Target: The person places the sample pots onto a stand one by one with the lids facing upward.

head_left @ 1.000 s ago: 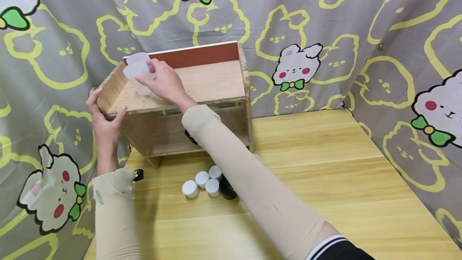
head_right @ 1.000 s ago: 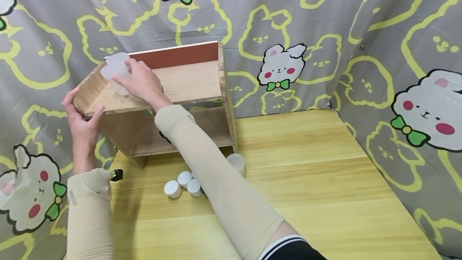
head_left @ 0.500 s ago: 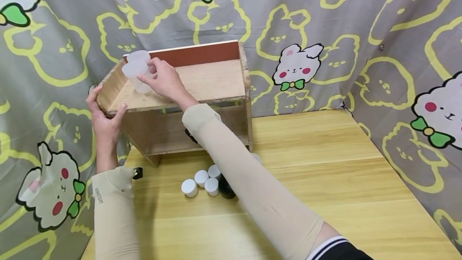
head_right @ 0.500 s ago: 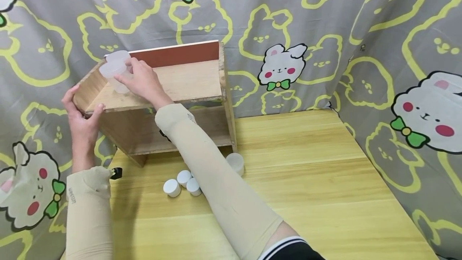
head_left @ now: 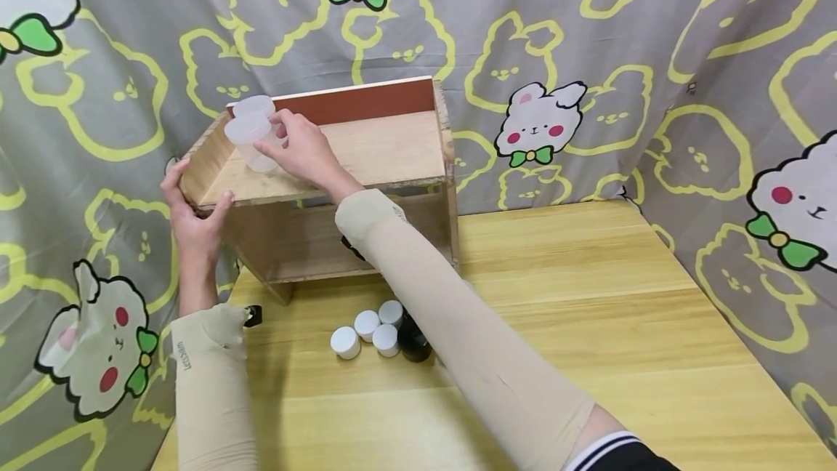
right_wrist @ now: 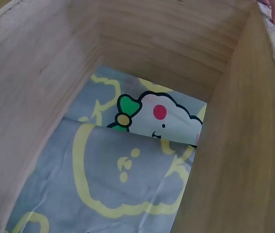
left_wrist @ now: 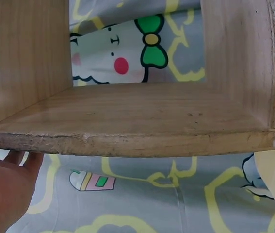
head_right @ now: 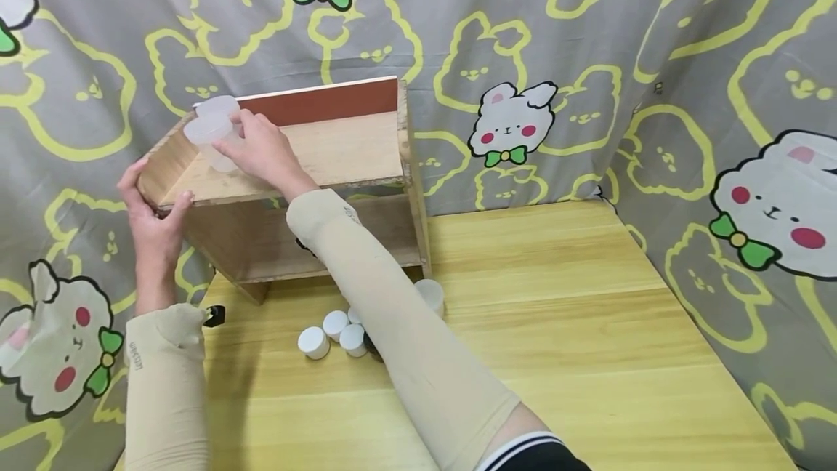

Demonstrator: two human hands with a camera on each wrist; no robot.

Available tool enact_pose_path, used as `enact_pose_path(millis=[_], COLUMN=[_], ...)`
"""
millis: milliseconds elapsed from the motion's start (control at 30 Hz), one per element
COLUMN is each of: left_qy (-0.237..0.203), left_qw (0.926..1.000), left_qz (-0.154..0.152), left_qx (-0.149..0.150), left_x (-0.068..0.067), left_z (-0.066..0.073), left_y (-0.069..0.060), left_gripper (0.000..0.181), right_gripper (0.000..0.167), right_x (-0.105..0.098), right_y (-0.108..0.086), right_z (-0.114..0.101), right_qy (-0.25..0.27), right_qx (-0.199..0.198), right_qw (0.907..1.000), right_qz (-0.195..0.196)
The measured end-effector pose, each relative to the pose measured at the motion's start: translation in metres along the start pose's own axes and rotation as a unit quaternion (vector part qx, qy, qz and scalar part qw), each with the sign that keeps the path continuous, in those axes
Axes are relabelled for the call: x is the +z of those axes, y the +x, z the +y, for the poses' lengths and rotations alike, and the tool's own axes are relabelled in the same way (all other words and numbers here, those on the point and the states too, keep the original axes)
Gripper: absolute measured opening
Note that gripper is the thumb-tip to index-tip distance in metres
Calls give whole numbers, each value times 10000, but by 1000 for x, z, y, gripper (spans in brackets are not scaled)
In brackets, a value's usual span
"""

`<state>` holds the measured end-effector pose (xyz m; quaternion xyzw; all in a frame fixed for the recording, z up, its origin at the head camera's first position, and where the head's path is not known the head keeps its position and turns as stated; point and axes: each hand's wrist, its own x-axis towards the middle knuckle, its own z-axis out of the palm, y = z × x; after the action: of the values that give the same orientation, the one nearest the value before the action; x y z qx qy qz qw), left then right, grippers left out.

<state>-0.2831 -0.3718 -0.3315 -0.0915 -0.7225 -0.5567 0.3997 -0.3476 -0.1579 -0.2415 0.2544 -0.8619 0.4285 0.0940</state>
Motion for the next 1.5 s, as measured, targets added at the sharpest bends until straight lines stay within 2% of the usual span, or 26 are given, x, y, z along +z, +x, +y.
enact_pose_path(millis=[167, 333, 500, 700, 800, 933, 1067, 1200, 1500], left_qy=[-29, 131, 98, 91, 34, -63, -59, -25, -12], left_qw=[10000, 9999, 9999, 9999, 9999, 9999, 9999, 9999, 10000], left_qz=[-50, -50, -64, -44, -67, -66, -54, -61, -67], left_qx=[-20, -74, -79, -95, -92, -75, -73, -76, -59], left_x=[0, -1, -2, -1, 2, 6, 9, 9, 9], left_z=[-1, -1, 0, 4, 15, 31, 37, 38, 37], left_y=[-1, 0, -1, -4, -7, -11, -12, -12, -12], left_gripper=[76, 76, 76, 75, 73, 71, 70, 71, 71], right_gripper=[59, 59, 58, 58, 56, 55, 53, 50, 47], right_x=[-2, -10, -23, -39, -45, -51, -58, -64, -74], right_y=[-4, -9, -22, -53, -74, -104, -134, -162, -219], right_z=[0, -3, -6, -3, 1, 8, 22, 47, 107], right_qy=[-262, -507, -388, -158, -12, 256, 319, 430, 747], right_qx=[-66, -122, -257, -794, -1142, -1330, -1429, -1451, -1053], right_qw=[9996, 9984, 9980, 9944, 9907, 9862, 9839, 9825, 9808], right_qz=[-82, -222, -440, -677, -739, -949, -1028, -1085, -1459])
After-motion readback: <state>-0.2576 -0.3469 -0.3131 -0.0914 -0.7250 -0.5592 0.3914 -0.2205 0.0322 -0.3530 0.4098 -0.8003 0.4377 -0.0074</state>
